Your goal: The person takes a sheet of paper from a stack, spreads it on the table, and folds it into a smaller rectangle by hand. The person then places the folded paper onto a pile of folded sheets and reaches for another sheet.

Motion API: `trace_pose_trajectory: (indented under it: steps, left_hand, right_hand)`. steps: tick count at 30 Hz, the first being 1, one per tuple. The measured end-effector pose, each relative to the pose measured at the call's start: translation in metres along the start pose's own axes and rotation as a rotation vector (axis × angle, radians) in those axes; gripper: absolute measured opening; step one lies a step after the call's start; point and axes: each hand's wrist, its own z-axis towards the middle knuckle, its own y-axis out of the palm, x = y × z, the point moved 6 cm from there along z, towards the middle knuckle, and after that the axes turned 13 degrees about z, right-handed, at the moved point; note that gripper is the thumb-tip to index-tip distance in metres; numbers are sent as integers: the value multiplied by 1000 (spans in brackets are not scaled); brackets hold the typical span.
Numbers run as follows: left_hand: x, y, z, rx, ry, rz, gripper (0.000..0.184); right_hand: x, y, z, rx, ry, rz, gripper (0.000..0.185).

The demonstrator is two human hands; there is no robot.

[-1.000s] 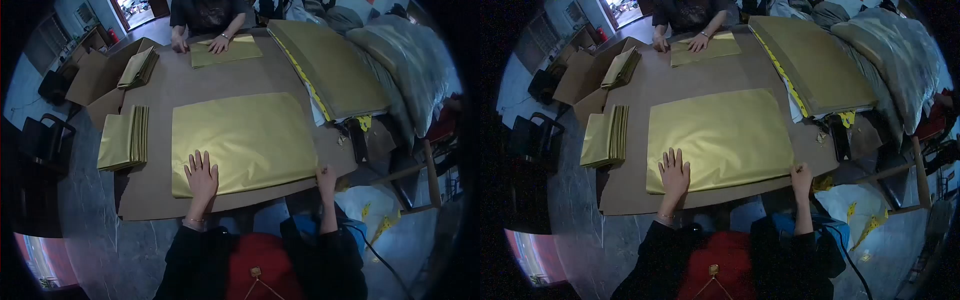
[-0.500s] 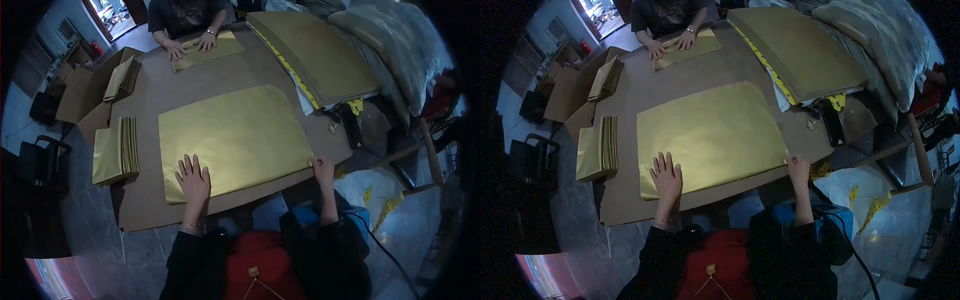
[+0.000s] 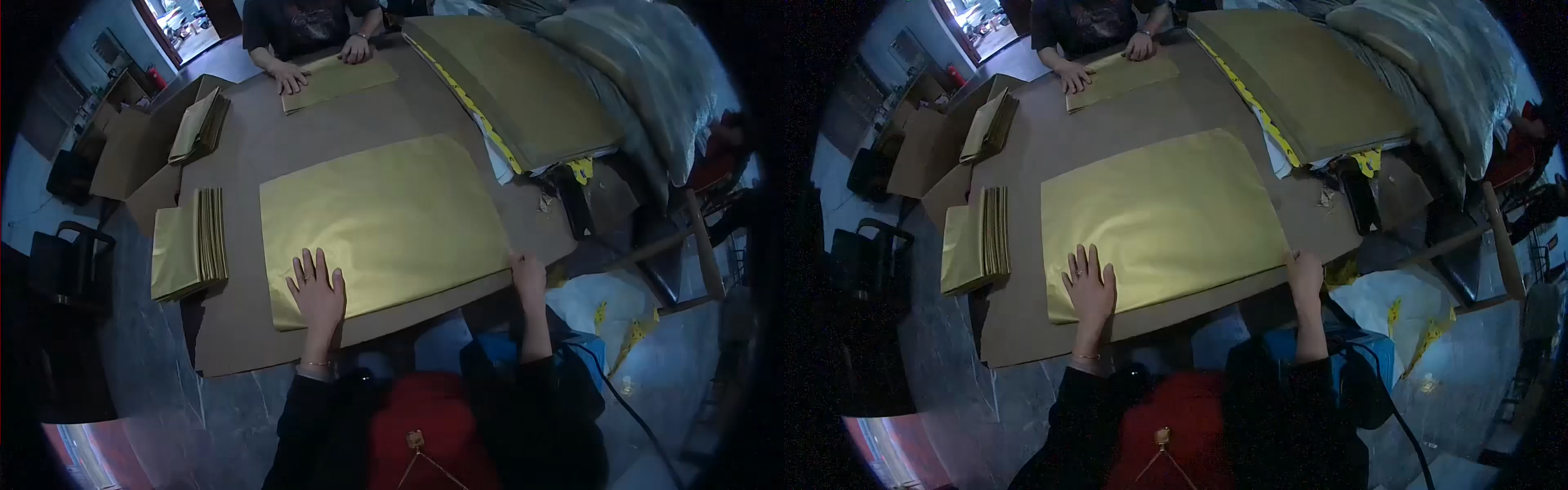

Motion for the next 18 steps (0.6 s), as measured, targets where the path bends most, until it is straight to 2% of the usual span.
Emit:
trace_pose_trajectory:
  steps: [2,6,8,10,12,13,14,15,17,18]
  left_hand:
    - [0,0,0,3,8,9,55]
    - [0,6,0,24,13,17,55]
    - [0,5,0,33,9,44,55]
    - [0,4,0,41,0,58,56]
    - [2,1,0,7,0,57,57]
    - [4,0,0,11,10,55,57]
    - [3,1,0,19,9,54,56]
    - [2,3,0,27,6,53,56]
    - [-4,16,2,5,23,100,57]
    - [-6,21,3,-22,30,124,58]
  right_hand:
    - [6,3,3,21,-58,23,33]
    - [-4,-2,-6,-58,28,-28,36]
    - [-23,-12,-17,111,-33,-121,38]
    - [-72,-14,-43,147,-103,-21,42]
    - [-116,29,-81,193,-639,275,45]
    - [-149,44,-112,-58,-663,489,46]
    - [-178,71,-142,-274,-843,649,49]
    - [-194,97,-168,-446,-878,802,57]
    - [-210,144,-199,-696,-794,954,63]
    - [-210,151,-202,-688,-793,955,63]
